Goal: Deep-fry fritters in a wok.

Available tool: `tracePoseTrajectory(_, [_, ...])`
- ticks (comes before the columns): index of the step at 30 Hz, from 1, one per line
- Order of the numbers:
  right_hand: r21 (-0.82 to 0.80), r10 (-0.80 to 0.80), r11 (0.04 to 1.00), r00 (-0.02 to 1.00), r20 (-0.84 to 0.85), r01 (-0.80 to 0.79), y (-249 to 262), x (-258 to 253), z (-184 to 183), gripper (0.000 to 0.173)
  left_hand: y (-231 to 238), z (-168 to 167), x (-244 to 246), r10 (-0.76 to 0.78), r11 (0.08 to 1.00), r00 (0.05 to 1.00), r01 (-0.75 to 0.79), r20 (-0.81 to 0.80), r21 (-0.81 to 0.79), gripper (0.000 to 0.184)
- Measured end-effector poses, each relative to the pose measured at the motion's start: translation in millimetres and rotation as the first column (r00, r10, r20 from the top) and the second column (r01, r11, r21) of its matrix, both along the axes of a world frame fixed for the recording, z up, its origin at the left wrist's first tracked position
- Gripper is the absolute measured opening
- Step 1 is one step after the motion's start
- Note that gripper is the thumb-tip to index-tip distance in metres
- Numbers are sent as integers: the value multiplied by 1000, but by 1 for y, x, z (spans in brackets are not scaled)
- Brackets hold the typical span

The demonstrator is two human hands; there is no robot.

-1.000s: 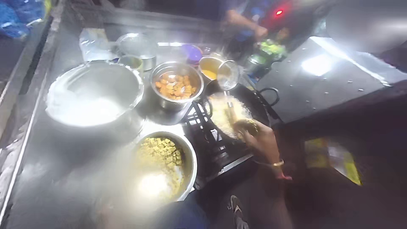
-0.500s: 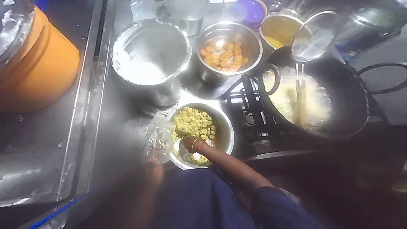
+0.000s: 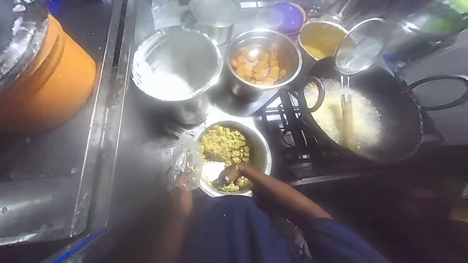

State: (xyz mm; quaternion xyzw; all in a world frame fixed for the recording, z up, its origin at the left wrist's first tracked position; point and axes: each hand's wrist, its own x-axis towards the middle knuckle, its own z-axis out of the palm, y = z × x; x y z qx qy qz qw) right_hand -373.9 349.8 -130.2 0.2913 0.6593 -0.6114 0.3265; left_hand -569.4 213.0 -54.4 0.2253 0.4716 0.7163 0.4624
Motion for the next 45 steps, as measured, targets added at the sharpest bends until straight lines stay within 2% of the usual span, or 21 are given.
tracePoseTrajectory(2, [-96, -331, 941, 940, -79, 324, 5, 18, 17, 31, 3, 2, -1, -2, 1000, 999, 2, 42, -1, 68])
tracePoseTrajectory(4, [-119, -654, 756, 750, -96, 644, 5, 34, 35, 26, 6, 3, -1, 4, 1000, 998, -3, 58, -27, 71])
tracePoseTrajectory(7, [-168, -976, 217, 212, -47, 962, 6, 52, 63, 29, 13, 8, 1, 13, 997, 997, -7, 80, -78, 72])
tracePoseTrajectory(8, [-179, -996, 78, 68, -61, 981, 6, 57, 67, 27, 16, 9, 2, 3, 997, 996, 4, 92, -80, 70])
tracePoseTrajectory(9, [-193, -996, 24, 7, -92, 981, 4, 62, 67, 25, 18, 10, 3, -17, 997, 995, 25, 99, -74, 70])
tracePoseTrajectory(10, [-199, -990, 53, 25, -139, 978, 2, 68, 66, 23, 19, 11, 5, -45, 997, 994, 51, 102, -62, 71])
tracePoseTrajectory(12, [-123, -942, 224, 182, -283, 967, -3, 78, 55, 22, 23, 10, 8, -89, 995, 992, 92, 89, -29, 68])
tracePoseTrajectory(14, [156, -883, 325, 358, -304, 933, -6, 76, 48, 35, 26, 10, 13, -139, 989, 987, 142, 82, -30, 65])
tracePoseTrajectory(17, [344, -878, 316, 410, -246, 884, -12, 62, 52, 53, 27, -7, 9, -203, 977, 975, 207, 89, -44, 60])
tracePoseTrajectory(21, [179, -945, 169, 211, -250, 969, -22, 44, 52, 47, 26, -30, 7, -276, 959, 959, 280, 68, -47, 74])
tracePoseTrajectory(24, [-300, -992, -13, -50, -117, 954, -25, 41, 49, 36, 27, -22, 12, -306, 948, 949, 311, 80, -64, 70])
tracePoseTrajectory(25, [-354, -993, -62, -92, -67, 933, -26, 40, 49, 33, 27, -16, 15, -300, 949, 950, 306, 87, -72, 66])
tracePoseTrajectory(27, [-315, -993, -108, -117, -8, 943, -25, 40, 46, 36, 28, -3, 20, -264, 957, 962, 271, 76, -108, 62])
tracePoseTrajectory(29, [-271, -987, -158, -155, 31, 949, -24, 39, 46, 40, 26, -13, 12, -251, 964, 967, 254, 43, -78, 61])
tracePoseTrajectory(32, [-378, -967, -246, -253, 34, 892, -24, 45, 51, 40, 24, -16, 12, -228, 970, 973, 222, -48, -95, 61])
tracePoseTrajectory(35, [-186, -946, -278, -303, -119, 942, -22, 40, 60, 39, 24, -12, 18, -218, 972, 974, 211, -62, -107, 58])
tracePoseTrajectory(37, [-18, -943, -149, -148, -298, 989, -22, 39, 68, 42, 24, -20, 18, -222, 969, 974, 215, -48, -120, 58])
tracePoseTrajectory(39, [154, -897, 26, 91, -434, 988, -22, 40, 83, 47, 31, 13, 37, -244, 928, 964, 202, -104, -313, 53])
tracePoseTrajectory(40, [177, -860, 81, 158, -486, 981, -22, 38, 88, 46, 34, 25, 47, -249, 900, 957, 173, -147, -400, 50])
tracePoseTrajectory(42, [97, -792, 185, 207, -574, 978, -22, 32, 98, 38, 39, 14, 53, -299, 874, 925, 168, -233, -455, 53])
tracePoseTrajectory(45, [19, -702, 346, 272, -658, 938, -38, 18, 117, 45, 48, 29, 70, -423, 831, 864, 250, -272, -496, 61])
